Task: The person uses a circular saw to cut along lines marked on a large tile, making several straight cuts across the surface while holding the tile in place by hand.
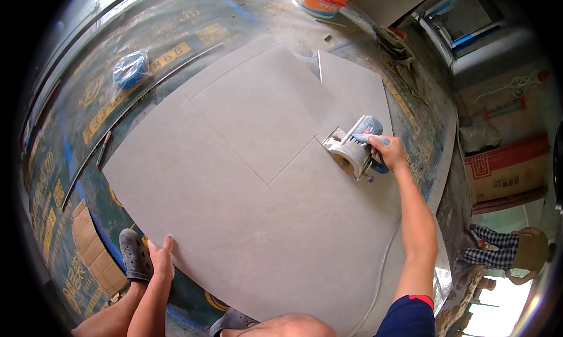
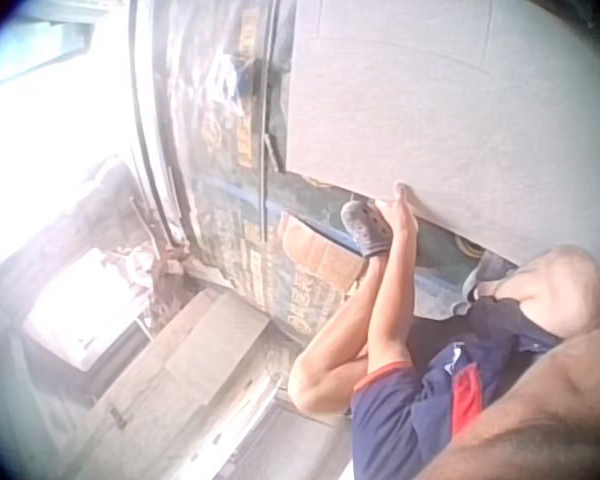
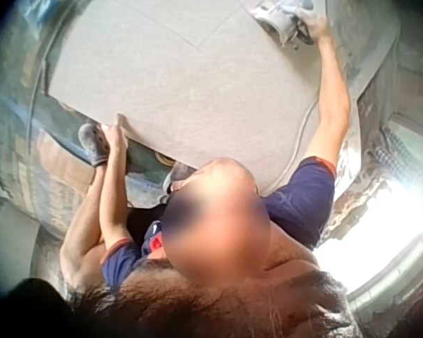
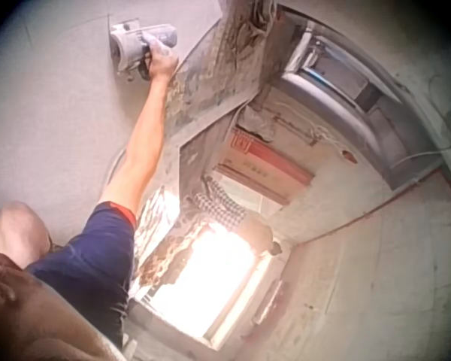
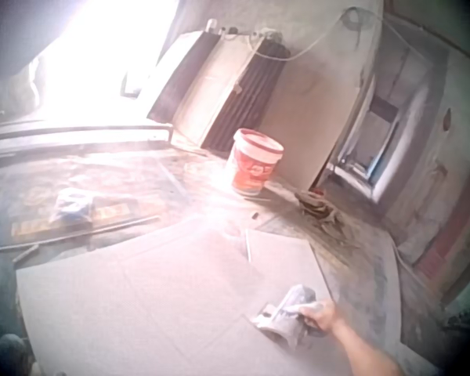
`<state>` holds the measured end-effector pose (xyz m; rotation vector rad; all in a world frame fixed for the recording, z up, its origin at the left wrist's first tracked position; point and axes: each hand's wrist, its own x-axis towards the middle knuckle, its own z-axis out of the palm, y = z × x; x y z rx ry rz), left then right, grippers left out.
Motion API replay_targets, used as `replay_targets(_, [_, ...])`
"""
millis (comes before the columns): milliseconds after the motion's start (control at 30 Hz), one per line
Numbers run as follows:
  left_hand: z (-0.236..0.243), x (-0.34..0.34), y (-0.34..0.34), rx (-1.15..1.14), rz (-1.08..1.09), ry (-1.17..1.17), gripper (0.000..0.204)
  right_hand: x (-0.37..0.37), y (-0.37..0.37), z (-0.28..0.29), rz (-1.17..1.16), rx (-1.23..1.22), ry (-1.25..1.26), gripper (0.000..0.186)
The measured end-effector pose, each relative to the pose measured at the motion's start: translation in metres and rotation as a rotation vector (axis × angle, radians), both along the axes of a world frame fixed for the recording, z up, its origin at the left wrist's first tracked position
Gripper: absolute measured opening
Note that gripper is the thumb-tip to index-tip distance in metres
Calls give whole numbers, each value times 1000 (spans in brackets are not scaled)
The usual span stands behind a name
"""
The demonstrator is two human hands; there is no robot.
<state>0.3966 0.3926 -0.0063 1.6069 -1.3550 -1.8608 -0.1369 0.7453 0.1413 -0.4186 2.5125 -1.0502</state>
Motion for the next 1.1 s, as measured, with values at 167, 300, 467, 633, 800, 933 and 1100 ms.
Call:
replay_targets(167, [-2,0,0,-3,14,10,52,1,2,-2,-32,-18,20,35])
replay_targets(300, [0,-1,1,0,12,16,53,2,3,-1,-10,6,28,36])
replay_targets(467, [4,-3,1,17,21,23,53,3,5,-3,-29,41,51,37])
replay_targets(633, [8,-5,2,5,13,4,53,3,7,-3,-3,33,29,35])
replay_targets(800, [8,-6,2,2,14,14,52,4,10,-4,-17,2,12,34])
replay_targets(933, [6,-4,0,5,10,-12,53,2,13,-5,-5,-4,15,35])
replay_targets(1100, [1,-2,0,3,7,8,55,3,17,-5,1,2,10,35])
